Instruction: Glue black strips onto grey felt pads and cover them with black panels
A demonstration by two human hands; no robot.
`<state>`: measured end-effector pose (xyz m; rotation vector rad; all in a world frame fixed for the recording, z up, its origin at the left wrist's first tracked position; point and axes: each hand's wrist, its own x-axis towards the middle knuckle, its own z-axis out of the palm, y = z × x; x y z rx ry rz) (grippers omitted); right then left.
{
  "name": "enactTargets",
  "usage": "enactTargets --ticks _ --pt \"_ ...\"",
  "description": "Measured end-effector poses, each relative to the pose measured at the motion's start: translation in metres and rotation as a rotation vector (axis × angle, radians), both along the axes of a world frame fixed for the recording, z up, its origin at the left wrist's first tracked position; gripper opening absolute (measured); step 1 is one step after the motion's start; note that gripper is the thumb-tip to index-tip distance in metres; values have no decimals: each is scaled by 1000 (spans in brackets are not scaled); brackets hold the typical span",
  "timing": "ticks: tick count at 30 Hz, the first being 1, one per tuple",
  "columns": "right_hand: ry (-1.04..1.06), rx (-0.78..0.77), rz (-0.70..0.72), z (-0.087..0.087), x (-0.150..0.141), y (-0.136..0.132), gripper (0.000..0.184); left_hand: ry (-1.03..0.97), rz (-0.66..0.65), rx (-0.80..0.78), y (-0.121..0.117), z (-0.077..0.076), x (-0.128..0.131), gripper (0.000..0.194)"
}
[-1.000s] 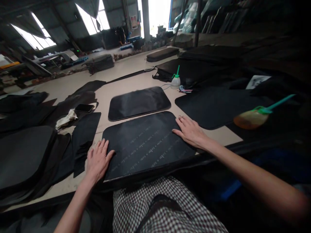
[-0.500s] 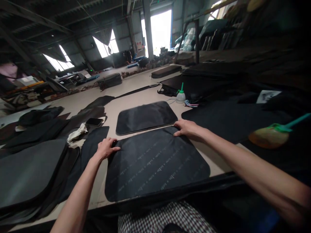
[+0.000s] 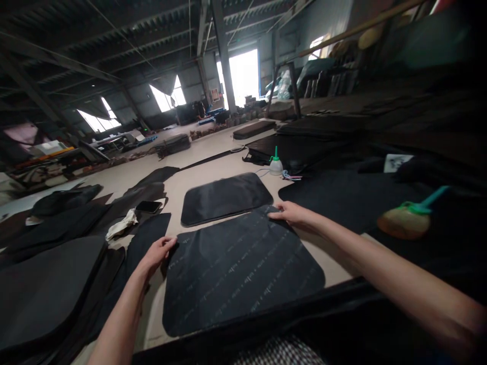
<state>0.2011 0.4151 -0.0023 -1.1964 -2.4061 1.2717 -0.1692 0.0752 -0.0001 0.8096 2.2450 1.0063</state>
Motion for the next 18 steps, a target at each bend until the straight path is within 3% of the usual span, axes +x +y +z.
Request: enactTargets --ticks 3,6,9,13,18 --pt "97 -126 -4 -1 26 -25 48 -111 63 29 -31 -1 27 72" --pt "294 -375 31 -3 51 -56 49 -397 89 111 -59 -3 63 56" --pt "447 -566 11 -3 64 -81 62 -570 127 191 -73 -2 89 51" --pt "510 -479 -39 12 63 -87 72 -540 192 289 -62 15 95 50" --pt "597 -385 -32 37 47 -50 73 -448 106 395 -18 48 70 51"
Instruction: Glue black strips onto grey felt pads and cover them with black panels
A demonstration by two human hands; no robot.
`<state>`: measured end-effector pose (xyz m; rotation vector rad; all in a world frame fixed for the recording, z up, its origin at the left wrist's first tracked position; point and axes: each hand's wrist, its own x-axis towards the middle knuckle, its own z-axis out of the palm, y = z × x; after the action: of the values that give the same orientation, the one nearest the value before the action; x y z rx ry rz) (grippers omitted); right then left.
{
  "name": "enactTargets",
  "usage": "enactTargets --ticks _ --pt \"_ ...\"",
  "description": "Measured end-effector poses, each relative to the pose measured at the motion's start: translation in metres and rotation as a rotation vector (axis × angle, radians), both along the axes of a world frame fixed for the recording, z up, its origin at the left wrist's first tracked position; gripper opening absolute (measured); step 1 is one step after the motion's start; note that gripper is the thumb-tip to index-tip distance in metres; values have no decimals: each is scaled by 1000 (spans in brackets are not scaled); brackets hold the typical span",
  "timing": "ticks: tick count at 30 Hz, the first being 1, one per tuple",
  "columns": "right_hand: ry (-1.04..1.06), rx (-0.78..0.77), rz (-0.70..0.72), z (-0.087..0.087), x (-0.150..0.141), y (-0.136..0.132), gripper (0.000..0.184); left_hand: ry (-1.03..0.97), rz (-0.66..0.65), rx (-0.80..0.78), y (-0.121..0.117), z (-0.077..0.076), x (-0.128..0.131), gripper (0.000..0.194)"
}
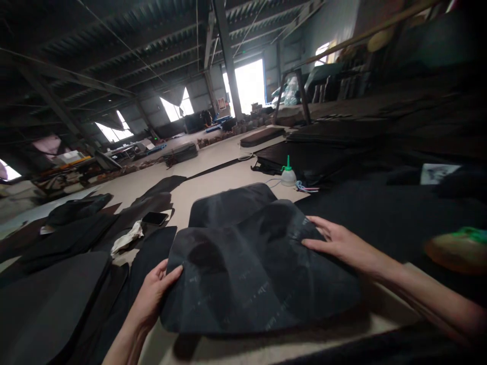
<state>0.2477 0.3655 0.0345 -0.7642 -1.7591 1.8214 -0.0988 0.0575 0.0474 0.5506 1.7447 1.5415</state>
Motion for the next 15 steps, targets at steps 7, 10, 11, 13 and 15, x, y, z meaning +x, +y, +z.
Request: enactTargets --ticks 7,10,11,13,15 --pt "22 51 -43 23 -68 82 66 292 -27 75 105 18 -64 59" --pt "-112 167 -143 25 -105 112 62 409 46 29 143 16 -93 60" --pt "-159 203 -185 21 -115 120 64 461 77 -4 149 14 -103 59" --pt "-242 305 -264 6 -127 133 72 579 130 -93 147 8 -119 57" --pt "-287 541 -272 -19 -123 137 72 707 159 -188 127 2 -127 56"
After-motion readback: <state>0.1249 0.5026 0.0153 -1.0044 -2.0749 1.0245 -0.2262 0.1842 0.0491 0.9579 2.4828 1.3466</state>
